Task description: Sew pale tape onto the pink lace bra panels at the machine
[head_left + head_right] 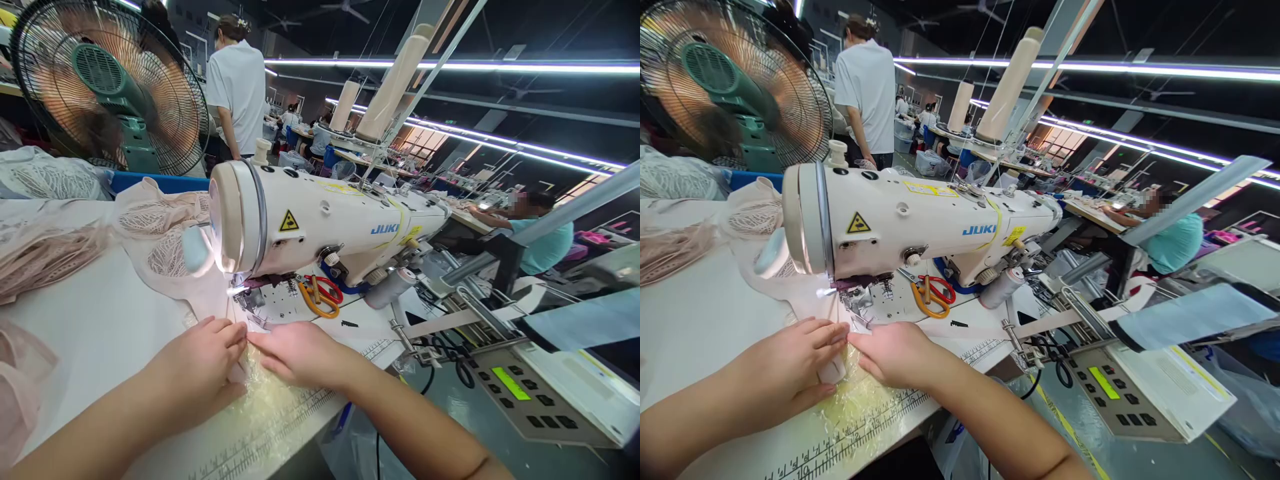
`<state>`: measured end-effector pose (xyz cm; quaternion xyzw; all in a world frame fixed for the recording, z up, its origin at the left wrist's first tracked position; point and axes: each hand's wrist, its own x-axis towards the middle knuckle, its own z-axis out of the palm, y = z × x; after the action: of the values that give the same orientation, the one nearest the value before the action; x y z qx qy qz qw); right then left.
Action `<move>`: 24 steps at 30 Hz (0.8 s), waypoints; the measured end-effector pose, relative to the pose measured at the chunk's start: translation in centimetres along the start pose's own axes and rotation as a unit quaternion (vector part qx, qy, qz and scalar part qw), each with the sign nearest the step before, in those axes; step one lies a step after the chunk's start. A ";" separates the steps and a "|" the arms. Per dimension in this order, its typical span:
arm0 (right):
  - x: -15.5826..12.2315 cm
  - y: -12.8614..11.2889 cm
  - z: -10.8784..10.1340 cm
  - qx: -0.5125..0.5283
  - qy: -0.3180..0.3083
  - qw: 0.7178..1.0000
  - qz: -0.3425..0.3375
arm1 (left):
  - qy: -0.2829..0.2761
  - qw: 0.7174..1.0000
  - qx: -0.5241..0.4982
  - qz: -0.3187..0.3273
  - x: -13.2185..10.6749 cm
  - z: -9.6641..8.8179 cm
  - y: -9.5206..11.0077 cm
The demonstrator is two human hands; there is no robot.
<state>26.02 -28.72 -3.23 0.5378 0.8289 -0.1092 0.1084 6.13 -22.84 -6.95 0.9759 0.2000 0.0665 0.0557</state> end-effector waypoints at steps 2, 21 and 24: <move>0.2 0.0 -0.1 -0.007 0.005 1.000 0.007 | 0.005 1.000 0.011 -0.003 0.0 0.1 -0.3; 3.2 -2.5 -0.8 -0.030 -0.031 0.994 0.105 | 0.010 0.993 0.109 -0.032 0.9 0.4 -2.8; 3.1 -2.7 -0.3 -0.039 -0.028 0.992 0.113 | 0.000 0.992 0.121 -0.031 1.2 0.2 -3.1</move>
<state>22.29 -26.97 -3.69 0.6202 0.7630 -0.0786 0.1643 6.06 -19.51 -7.47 0.9688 0.2367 0.0402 -0.0611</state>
